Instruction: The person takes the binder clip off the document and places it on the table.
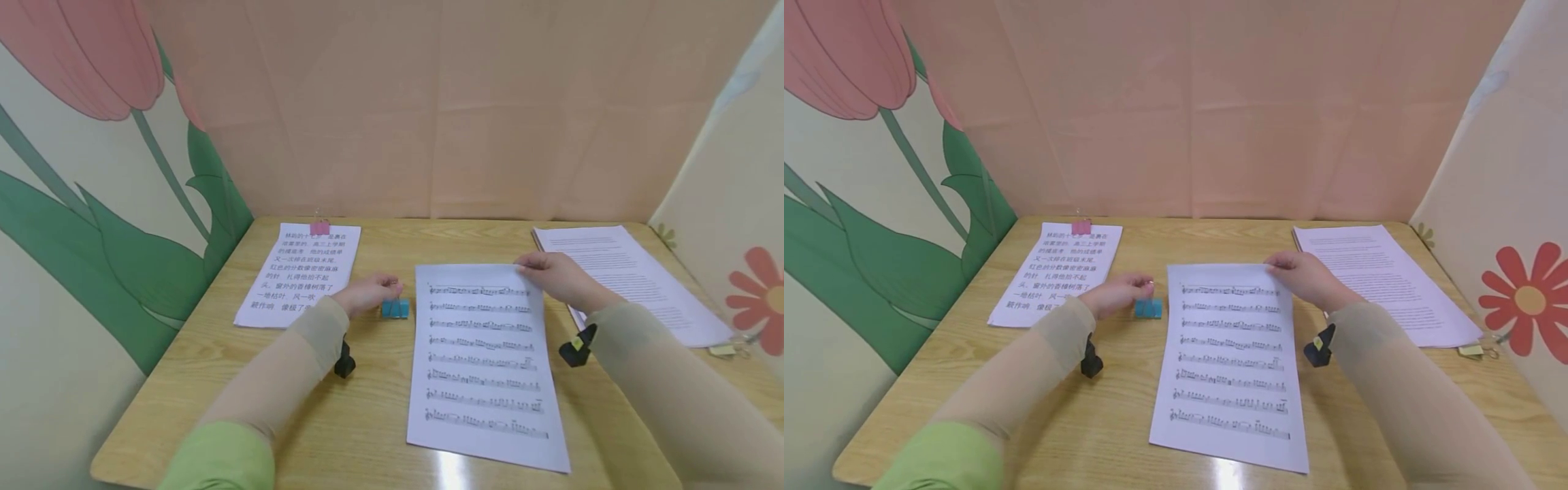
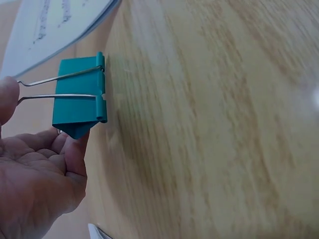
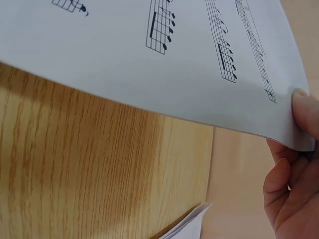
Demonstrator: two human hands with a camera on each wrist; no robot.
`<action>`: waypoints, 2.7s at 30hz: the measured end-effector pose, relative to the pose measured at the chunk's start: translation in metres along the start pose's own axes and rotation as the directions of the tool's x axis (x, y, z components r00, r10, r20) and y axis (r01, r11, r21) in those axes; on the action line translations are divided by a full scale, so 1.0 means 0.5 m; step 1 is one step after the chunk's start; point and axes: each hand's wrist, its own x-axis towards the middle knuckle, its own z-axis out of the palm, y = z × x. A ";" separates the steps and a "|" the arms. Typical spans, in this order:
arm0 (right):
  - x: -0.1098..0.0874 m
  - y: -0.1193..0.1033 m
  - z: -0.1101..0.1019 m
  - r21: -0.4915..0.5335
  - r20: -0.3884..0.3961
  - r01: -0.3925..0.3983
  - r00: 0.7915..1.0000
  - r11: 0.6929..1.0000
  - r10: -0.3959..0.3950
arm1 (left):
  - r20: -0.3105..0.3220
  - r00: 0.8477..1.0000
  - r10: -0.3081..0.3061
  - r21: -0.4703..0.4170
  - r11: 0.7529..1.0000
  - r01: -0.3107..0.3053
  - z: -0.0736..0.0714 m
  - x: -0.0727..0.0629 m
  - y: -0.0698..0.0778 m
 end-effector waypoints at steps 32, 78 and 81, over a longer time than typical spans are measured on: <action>0.010 0.014 0.001 0.005 0.017 -0.039 0.999 0.999 0.039 | -0.034 0.994 -0.108 -0.054 0.993 0.106 0.014 0.011 0.005; 0.045 0.035 0.026 -0.176 -0.094 -0.024 0.996 0.984 0.007 | 0.498 0.794 0.349 0.789 0.198 -0.582 0.259 -0.156 0.046; 0.022 0.015 0.032 -0.230 -0.087 -0.017 0.996 0.973 -0.003 | 0.492 0.797 0.351 0.793 0.198 -0.577 0.254 -0.134 0.046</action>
